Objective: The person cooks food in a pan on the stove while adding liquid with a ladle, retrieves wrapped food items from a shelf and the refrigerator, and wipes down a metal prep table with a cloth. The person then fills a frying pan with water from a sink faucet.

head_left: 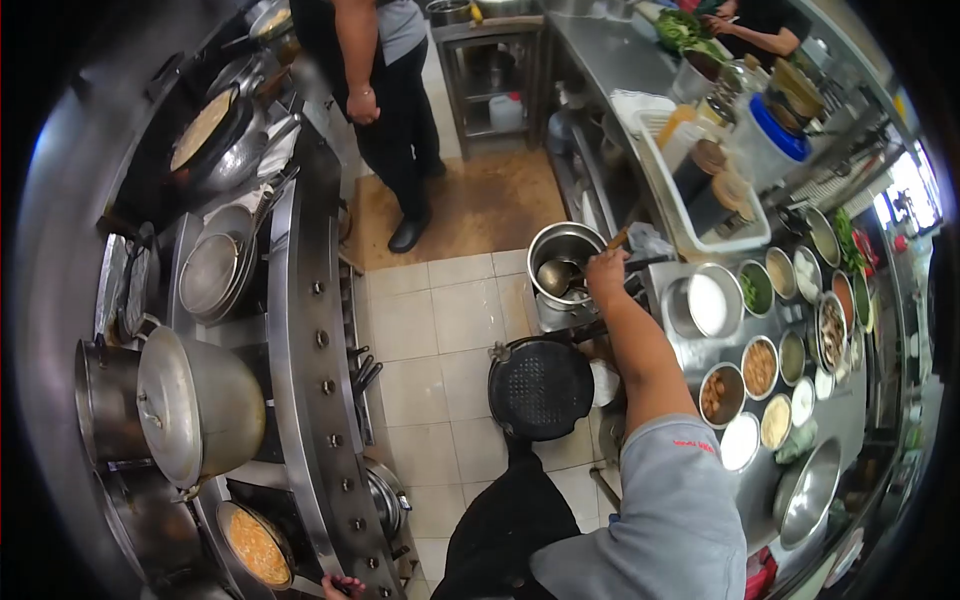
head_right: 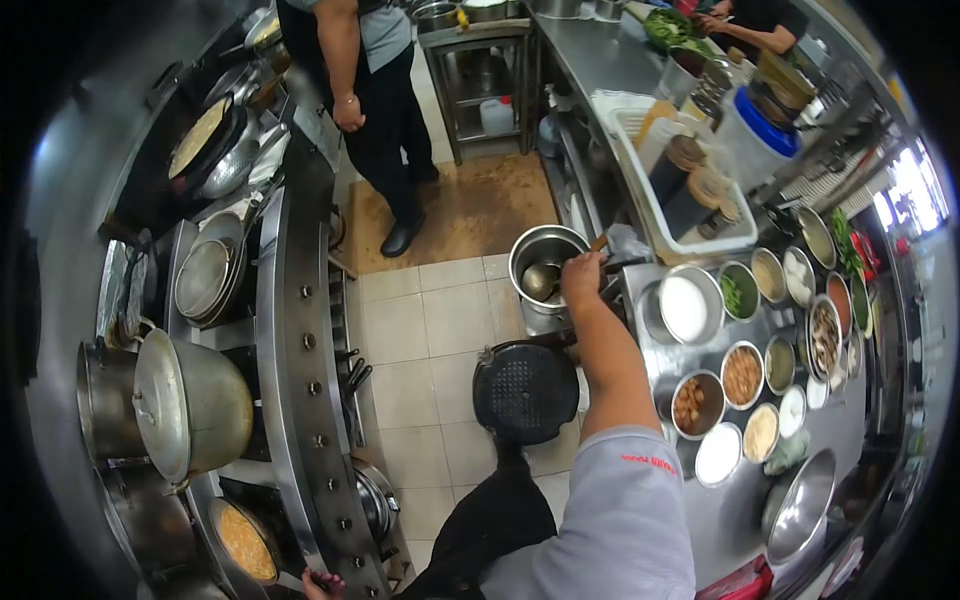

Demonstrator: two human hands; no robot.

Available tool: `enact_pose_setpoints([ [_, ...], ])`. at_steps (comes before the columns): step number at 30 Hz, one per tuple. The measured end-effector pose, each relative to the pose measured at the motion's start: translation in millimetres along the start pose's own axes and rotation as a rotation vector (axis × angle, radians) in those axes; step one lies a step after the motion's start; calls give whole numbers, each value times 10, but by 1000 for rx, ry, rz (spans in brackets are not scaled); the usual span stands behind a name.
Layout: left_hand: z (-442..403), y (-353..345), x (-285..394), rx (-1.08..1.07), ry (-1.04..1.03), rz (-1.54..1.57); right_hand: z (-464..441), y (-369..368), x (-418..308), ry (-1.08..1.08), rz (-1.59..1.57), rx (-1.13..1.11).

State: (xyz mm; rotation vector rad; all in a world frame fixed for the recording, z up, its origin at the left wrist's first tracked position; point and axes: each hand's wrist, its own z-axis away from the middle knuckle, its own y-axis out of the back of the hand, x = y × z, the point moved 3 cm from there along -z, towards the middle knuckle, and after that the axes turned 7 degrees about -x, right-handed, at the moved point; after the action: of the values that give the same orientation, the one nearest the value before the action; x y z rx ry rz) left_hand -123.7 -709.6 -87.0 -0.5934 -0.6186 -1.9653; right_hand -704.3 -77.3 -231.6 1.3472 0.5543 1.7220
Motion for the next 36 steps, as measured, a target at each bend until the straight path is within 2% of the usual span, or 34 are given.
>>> enact_pose_setpoints([
  [3, 194, -209, 96, 61, 0, -59, -289, -206, -18, 12, 265, -316],
  [4, 213, -237, 105, 90, -9, -72, -364, -284, -24, 23, 274, -319],
  [6, 148, -239, 110, 104, 1, -71, -431, -346, 12, 84, 104, -341],
  [8, 75, -234, 113, 113, 4, -69, -437, -238, 14, 136, 113, -377],
  [10, 75, -275, 134, 67, -50, -69, -484, -199, 22, 88, -231, -302],
  [11, 77, -272, 142, 68, -46, -69, -471, -193, 4, 89, -227, -304],
  [13, 51, -277, 165, 10, -22, -38, -372, -168, -102, 288, -382, -565],
  [15, -376, -111, 46, -38, -42, -32, -55, 52, -208, 533, -465, -1029],
  [17, -500, -48, -22, -78, -65, -10, 163, -72, -327, 160, -1289, -1000],
  [18, -443, -105, -37, -38, -75, 6, 279, -109, -345, 168, -1277, -994],
  [20, -408, -116, -24, -1, -91, 39, 432, -69, -334, -70, -1884, -940],
  [21, -458, -98, -46, -46, -96, 53, 502, -36, -252, -55, -1878, -928],
  [23, -500, -38, -69, -94, -103, 72, 744, 55, -69, -29, -2251, -1000],
  [24, -508, -37, -64, -108, -83, 49, 885, 107, -16, -22, -2252, -988],
  [26, -487, -37, -16, -131, -67, 34, 1252, 234, 57, -52, -2393, -1107],
  [27, -429, -43, 16, -135, -33, -69, 1553, 458, 75, -111, -2334, -938],
  [28, -391, -9, 30, -137, 0, -172, 1798, 547, 51, -149, -2292, -870],
  [30, -336, 96, 61, -118, 15, -204, 2250, 554, -74, 53, -2106, -631],
  [32, -155, 191, 258, 8, -277, -774, 2972, 997, -156, 170, -2088, -451],
  [33, -401, 379, 196, -14, -817, -909, 3328, 1164, -191, 222, -2077, -408],
  [35, 313, 44, 604, -194, -694, -398, 3882, 1447, -225, 370, -2005, -325],
  [36, 628, -110, 851, -193, -963, -561, 4107, 1591, -224, 461, -1943, -295],
])
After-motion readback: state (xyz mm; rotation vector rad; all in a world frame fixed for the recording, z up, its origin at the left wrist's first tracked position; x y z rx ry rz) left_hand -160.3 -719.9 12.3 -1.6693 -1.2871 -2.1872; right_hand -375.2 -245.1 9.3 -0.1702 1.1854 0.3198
